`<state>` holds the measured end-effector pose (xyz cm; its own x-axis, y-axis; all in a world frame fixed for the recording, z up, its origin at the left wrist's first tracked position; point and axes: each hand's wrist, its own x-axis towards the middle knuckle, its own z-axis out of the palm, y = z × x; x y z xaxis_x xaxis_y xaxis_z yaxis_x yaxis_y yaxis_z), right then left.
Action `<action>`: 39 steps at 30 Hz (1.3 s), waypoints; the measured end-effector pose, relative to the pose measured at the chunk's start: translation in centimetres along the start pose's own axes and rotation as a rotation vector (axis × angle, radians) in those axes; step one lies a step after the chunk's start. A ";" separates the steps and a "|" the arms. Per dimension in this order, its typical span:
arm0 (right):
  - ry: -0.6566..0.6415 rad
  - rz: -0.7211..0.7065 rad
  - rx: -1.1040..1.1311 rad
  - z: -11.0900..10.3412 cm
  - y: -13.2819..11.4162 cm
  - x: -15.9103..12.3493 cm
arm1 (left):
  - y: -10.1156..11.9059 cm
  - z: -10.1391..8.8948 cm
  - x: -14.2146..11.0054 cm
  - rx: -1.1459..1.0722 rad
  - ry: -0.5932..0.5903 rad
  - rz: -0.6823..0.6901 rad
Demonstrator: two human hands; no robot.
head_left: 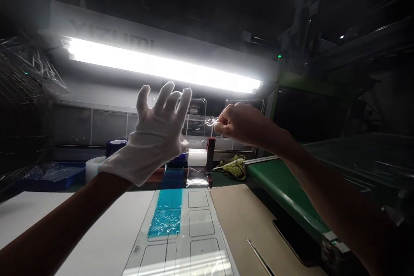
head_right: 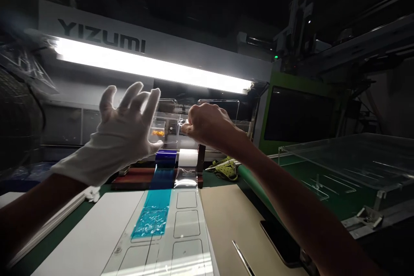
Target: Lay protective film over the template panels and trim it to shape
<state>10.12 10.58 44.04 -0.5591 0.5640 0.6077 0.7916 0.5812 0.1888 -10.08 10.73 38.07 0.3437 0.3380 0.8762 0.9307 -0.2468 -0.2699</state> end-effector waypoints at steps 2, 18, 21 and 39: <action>0.057 -0.032 0.036 -0.7 1.1 -1.3 | -1.0 1.0 -0.3 0.126 0.055 0.008; 0.075 -0.368 -0.176 6.9 4.5 -4.8 | -3.6 2.5 -6.9 0.128 -0.196 0.042; -0.003 -0.376 -0.032 8.4 4.4 -5.4 | -3.9 2.6 -9.6 -0.017 -0.212 -0.012; -0.224 -0.269 0.118 15.9 2.3 -9.7 | -0.2 5.6 -16.1 -0.323 -0.587 -0.115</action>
<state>13.48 15.79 26.34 -0.7936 0.4889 0.3621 0.5825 0.7825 0.2201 -15.10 10.41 21.76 0.3401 0.7931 0.5054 0.9130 -0.4073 0.0248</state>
